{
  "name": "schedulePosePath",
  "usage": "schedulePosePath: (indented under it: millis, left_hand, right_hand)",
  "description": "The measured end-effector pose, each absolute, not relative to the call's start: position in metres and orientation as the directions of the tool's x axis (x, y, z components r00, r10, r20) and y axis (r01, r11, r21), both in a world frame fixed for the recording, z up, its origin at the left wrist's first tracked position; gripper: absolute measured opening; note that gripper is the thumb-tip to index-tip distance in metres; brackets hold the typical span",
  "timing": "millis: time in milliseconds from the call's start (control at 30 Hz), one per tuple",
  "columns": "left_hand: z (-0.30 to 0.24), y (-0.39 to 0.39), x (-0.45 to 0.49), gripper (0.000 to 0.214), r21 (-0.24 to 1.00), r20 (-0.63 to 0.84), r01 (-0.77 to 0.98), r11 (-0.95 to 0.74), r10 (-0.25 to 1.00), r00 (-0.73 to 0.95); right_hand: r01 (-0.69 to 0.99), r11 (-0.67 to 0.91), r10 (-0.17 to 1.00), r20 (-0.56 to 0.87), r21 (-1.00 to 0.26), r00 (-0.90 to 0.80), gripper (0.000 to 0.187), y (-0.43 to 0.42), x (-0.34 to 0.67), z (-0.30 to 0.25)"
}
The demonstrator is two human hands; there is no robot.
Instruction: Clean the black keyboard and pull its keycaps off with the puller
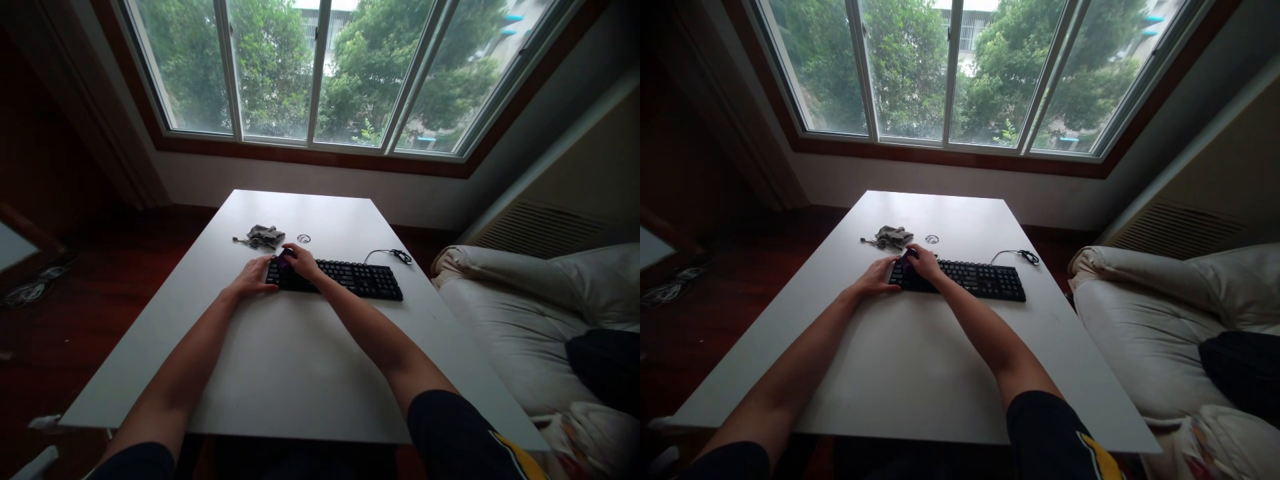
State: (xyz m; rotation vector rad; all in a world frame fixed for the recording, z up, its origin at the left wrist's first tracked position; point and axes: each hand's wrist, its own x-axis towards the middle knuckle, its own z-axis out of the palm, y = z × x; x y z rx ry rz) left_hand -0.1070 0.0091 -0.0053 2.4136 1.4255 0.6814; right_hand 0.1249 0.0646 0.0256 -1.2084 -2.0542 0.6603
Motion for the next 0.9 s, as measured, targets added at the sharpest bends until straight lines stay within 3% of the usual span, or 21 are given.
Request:
schedulePosePath:
  millis: [300, 567, 900]
  left_hand:
    - [-0.008, 0.013, -0.109, 0.105, 0.462, 0.269, 0.742, -0.487, 0.873, 0.406]
    - [-0.012, 0.014, -0.110, 0.106, 0.475, 0.262, 0.741, -0.475, 0.880, 0.396]
    - [-0.013, 0.013, -0.111, 0.104, 0.496, 0.248, 0.746, -0.444, 0.896, 0.369]
  right_hand:
    - [0.826, 0.456, 0.875, 0.339, -0.332, -0.347, 0.020, 0.039, 0.083, 0.021]
    - [0.888, 0.366, 0.926, 0.204, -0.278, -0.318, 0.020, 0.034, 0.127, 0.034]
    - [0.964, 0.247, 0.950, 0.221, -0.100, -0.221, 0.018, 0.018, 0.224, 0.034]
